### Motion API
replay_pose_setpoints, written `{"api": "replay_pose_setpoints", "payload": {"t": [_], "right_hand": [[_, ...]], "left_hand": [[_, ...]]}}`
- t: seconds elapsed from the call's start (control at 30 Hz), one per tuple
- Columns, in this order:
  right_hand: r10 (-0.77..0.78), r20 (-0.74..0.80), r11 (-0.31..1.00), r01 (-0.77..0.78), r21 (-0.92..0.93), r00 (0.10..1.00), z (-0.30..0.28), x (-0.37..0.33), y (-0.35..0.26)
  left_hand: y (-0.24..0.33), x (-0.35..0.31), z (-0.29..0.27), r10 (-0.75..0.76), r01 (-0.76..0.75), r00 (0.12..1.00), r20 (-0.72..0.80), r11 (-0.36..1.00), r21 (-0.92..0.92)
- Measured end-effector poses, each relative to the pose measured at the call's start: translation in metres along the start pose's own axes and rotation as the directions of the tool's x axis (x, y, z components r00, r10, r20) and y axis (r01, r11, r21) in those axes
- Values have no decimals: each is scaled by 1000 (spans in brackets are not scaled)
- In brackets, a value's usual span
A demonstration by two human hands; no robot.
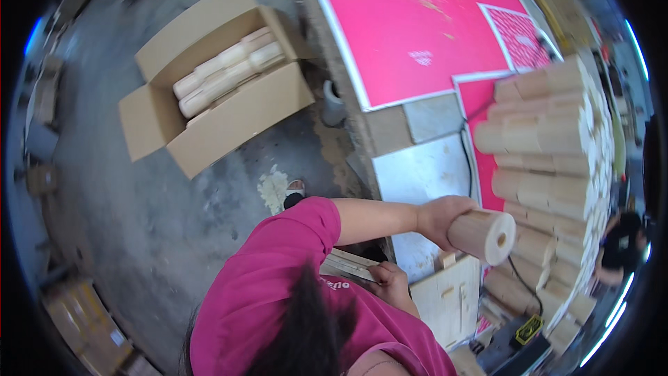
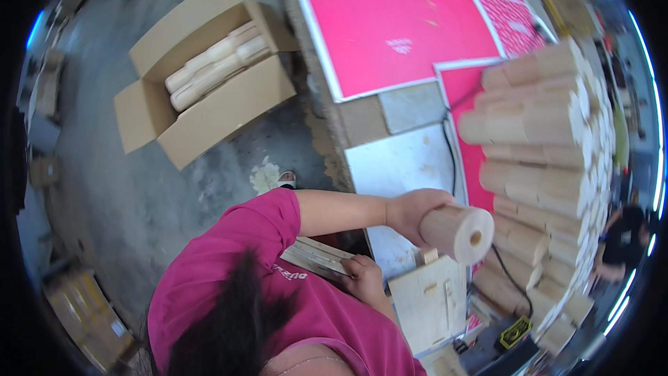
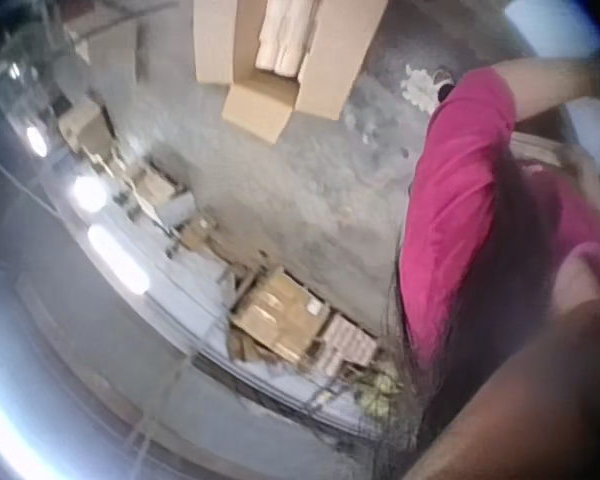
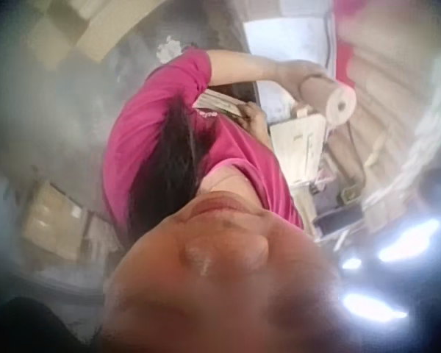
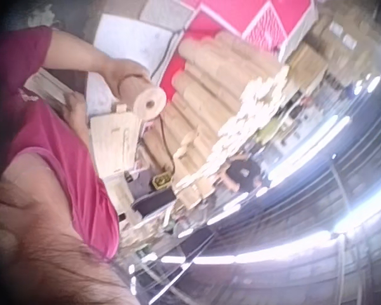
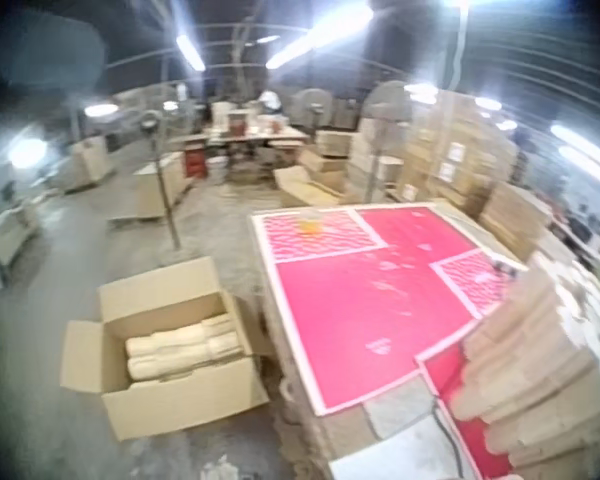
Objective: Drilling holes into large wooden cylinders using a vertical drill press.
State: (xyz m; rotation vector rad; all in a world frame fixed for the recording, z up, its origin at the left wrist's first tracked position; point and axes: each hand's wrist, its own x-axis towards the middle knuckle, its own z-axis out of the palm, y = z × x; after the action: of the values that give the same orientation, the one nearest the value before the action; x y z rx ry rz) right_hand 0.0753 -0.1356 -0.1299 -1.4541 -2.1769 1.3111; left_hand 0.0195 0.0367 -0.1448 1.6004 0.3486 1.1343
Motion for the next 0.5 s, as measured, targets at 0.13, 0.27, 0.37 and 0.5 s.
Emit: {"api": "replay_pose_setpoints", "payload": {"t": [0.13, 0.27, 0.37, 0.5], "right_hand": [[20, 38, 999, -21, 27, 999, 1, 15, -4], [-14, 66, 999, 17, -50, 998, -1, 40, -16], [-15, 101, 999, 19, -36, 995, 3, 56, -30], [36, 168, 999, -33, -17, 985, 13, 79, -41]], "left_hand": [[50, -1, -80, 204, -157, 953, -226, 966, 207], [98, -38, -225, 112, 49, 937, -330, 895, 443], [130, -83, -324, 155, 232, 909, -387, 582, 779], [124, -158, -413, 26, 552, 800, -599, 358, 753]]}}
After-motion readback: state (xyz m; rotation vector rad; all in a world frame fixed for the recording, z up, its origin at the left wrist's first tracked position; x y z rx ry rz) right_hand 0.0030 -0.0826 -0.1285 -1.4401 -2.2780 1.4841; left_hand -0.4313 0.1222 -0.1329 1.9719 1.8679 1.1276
